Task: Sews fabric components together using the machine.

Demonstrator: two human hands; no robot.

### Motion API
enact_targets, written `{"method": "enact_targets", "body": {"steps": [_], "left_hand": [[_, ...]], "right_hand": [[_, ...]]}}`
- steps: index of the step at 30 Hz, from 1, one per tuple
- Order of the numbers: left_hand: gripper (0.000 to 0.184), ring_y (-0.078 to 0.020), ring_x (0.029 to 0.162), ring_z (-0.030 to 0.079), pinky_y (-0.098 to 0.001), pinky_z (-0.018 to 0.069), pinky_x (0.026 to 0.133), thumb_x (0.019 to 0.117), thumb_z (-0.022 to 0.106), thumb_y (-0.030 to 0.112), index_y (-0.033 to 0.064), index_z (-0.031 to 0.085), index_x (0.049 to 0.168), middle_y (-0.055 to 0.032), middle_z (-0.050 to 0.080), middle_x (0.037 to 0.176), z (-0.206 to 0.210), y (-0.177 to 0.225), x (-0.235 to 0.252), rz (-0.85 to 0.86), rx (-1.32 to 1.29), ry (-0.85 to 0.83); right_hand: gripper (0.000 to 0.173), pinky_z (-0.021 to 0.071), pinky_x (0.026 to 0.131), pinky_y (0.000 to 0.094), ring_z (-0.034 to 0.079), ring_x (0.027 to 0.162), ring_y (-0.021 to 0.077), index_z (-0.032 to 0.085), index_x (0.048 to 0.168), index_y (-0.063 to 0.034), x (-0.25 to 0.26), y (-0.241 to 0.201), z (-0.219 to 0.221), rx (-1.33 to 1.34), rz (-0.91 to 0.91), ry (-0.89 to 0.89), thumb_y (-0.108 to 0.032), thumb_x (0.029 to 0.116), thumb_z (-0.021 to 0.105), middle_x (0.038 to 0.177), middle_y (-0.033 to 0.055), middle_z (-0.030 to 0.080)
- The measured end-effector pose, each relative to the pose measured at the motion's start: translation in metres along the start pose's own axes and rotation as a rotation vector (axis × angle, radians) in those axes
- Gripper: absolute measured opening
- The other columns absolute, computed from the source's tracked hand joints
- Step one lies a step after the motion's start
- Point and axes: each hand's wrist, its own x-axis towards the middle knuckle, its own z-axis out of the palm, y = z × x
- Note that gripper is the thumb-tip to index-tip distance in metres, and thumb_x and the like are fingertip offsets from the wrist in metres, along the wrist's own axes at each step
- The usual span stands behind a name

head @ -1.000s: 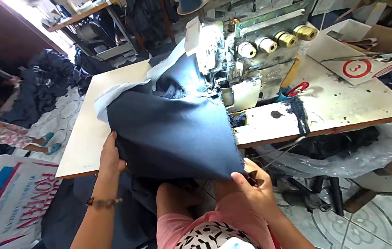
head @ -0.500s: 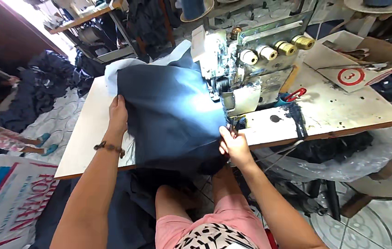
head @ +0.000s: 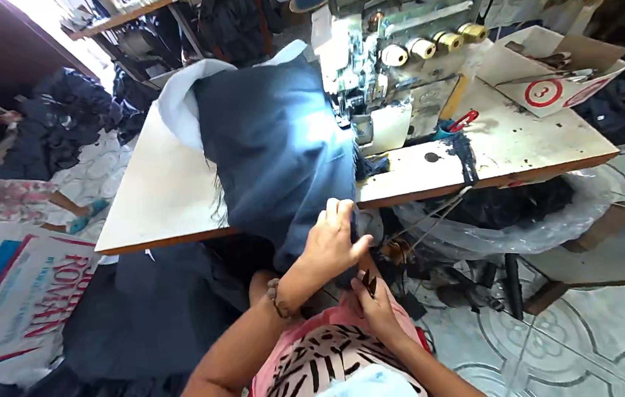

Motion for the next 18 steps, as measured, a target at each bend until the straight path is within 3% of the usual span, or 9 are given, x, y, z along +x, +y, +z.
{"method": "enact_targets", "body": {"steps": [2, 4, 6, 8, 12, 16, 18], "left_hand": [[0.045, -0.0354, 0.103, 0.067, -0.0502, 0.0581, 0.086, 0.0940, 0.070, 0.020, -0.0058, 0.055, 0.128, -0.0251, 0.060, 0.124, 0.027, -0.008, -0.018, -0.095, -0.159, 0.050], [0.035, -0.0280, 0.095, 0.068, -0.0442, 0.0585, 0.082, 0.0979, 0.062, 0.013, -0.0044, 0.052, 0.126, -0.0208, 0.063, 0.118, 0.045, -0.016, -0.044, -0.197, -0.314, 0.021], [0.028, -0.0267, 0.095, 0.068, -0.0435, 0.0575, 0.083, 0.1014, 0.055, 0.013, -0.0041, 0.053, 0.123, -0.0198, 0.064, 0.113, 0.059, -0.024, -0.073, -0.292, -0.443, -0.084], [0.031, -0.0249, 0.099, 0.067, -0.0421, 0.0574, 0.087, 0.1072, 0.048, 0.021, -0.0042, 0.054, 0.124, -0.0200, 0.063, 0.114, 0.068, -0.032, -0.098, -0.380, -0.572, -0.152], [0.048, -0.0267, 0.109, 0.066, -0.0440, 0.0553, 0.094, 0.0986, 0.067, 0.028, -0.0045, 0.052, 0.131, -0.0220, 0.061, 0.126, 0.067, -0.027, -0.123, -0.455, -0.579, -0.009], [0.041, -0.0295, 0.100, 0.065, -0.0486, 0.0556, 0.083, 0.1042, 0.058, 0.030, 0.0015, 0.050, 0.132, -0.0210, 0.060, 0.124, 0.068, -0.028, -0.122, -0.457, -0.519, 0.070], [0.042, -0.0307, 0.096, 0.065, -0.0491, 0.0548, 0.077, 0.1033, 0.059, 0.033, 0.0058, 0.049, 0.134, -0.0202, 0.060, 0.124, 0.071, -0.025, -0.121, -0.469, -0.509, 0.072]], "right_hand": [[0.017, 0.0455, 0.048, 0.0197, 0.047, 0.047, -0.0005, 0.055, 0.089, -0.0132, -0.015, 0.002, -0.002, 0.008, -0.003, 0.030, -0.015, 0.1021, 0.044, 0.057, -0.0126, 0.048], [0.016, 0.0488, 0.050, 0.0194, 0.051, 0.049, -0.0006, 0.059, 0.095, -0.0068, -0.021, -0.003, -0.009, -0.051, 0.012, 0.049, -0.012, 0.1022, 0.046, 0.062, -0.0108, 0.052], [0.016, 0.0493, 0.052, 0.0196, 0.051, 0.051, -0.0007, 0.062, 0.099, -0.0022, -0.021, -0.005, -0.016, -0.106, 0.038, 0.043, -0.008, 0.0998, 0.047, 0.064, -0.0098, 0.054], [0.017, 0.0484, 0.053, 0.0195, 0.050, 0.052, -0.0007, 0.063, 0.100, -0.0010, -0.017, -0.005, -0.020, -0.151, 0.060, 0.002, -0.007, 0.0974, 0.047, 0.065, -0.0090, 0.054], [0.020, 0.0481, 0.058, 0.0172, 0.053, 0.060, -0.0016, 0.067, 0.101, 0.0023, -0.016, -0.002, -0.012, -0.237, 0.034, -0.113, -0.003, 0.0945, 0.049, 0.079, -0.0022, 0.060], [0.025, 0.0496, 0.056, 0.0200, 0.055, 0.060, 0.0018, 0.069, 0.112, 0.0034, -0.019, 0.005, -0.005, -0.232, 0.046, -0.147, -0.001, 0.0958, 0.051, 0.083, 0.0026, 0.066], [0.025, 0.0478, 0.054, 0.0207, 0.053, 0.058, 0.0022, 0.069, 0.111, 0.0023, -0.020, 0.007, -0.006, -0.207, 0.056, -0.126, 0.000, 0.0949, 0.050, 0.082, 0.0018, 0.066]]}}
